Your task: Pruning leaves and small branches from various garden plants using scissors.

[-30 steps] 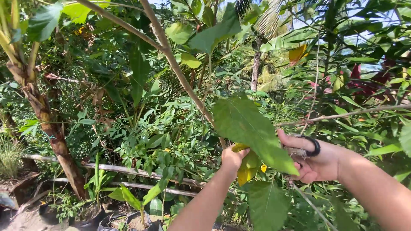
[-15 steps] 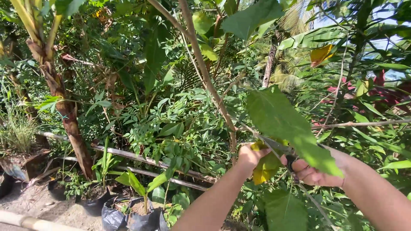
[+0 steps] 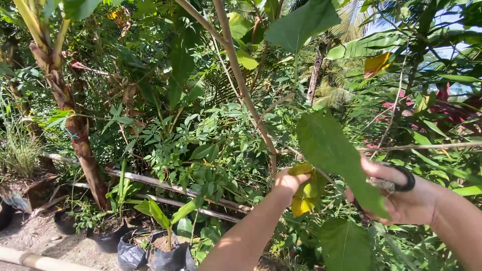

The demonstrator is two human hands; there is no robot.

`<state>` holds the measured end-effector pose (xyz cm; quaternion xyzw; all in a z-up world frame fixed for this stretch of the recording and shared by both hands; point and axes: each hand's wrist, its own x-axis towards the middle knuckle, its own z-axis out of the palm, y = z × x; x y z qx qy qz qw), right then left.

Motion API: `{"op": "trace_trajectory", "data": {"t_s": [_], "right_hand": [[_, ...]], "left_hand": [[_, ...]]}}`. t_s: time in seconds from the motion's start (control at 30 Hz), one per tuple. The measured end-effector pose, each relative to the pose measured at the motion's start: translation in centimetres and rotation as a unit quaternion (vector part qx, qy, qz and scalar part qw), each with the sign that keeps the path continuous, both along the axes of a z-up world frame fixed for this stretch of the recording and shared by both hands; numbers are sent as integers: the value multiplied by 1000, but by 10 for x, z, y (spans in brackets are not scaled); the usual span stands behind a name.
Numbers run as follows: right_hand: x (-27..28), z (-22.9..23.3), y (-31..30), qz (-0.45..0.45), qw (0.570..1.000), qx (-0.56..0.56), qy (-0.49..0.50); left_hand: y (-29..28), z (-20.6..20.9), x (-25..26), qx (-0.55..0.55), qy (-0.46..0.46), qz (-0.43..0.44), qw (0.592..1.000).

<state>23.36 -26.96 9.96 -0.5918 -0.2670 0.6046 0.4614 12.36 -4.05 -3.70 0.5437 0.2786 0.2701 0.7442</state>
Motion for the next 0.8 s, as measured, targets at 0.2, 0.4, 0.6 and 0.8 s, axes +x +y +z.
{"op": "trace_trajectory", "data": {"t_s": [0.2, 0.4, 0.6, 0.8], "right_hand": [[30, -25, 24, -26, 1000, -1, 12], [17, -21, 29, 72, 994, 10, 87], [-1, -16, 23, 35, 994, -11, 100], [2, -28, 27, 37, 990, -12, 138]], "left_hand": [[2, -19, 14, 95, 32, -37, 994], [0, -11, -4, 60, -7, -26, 998], [3, -17, -16, 26, -36, -28, 999], [0, -23, -7, 30, -19, -14, 999]]}}
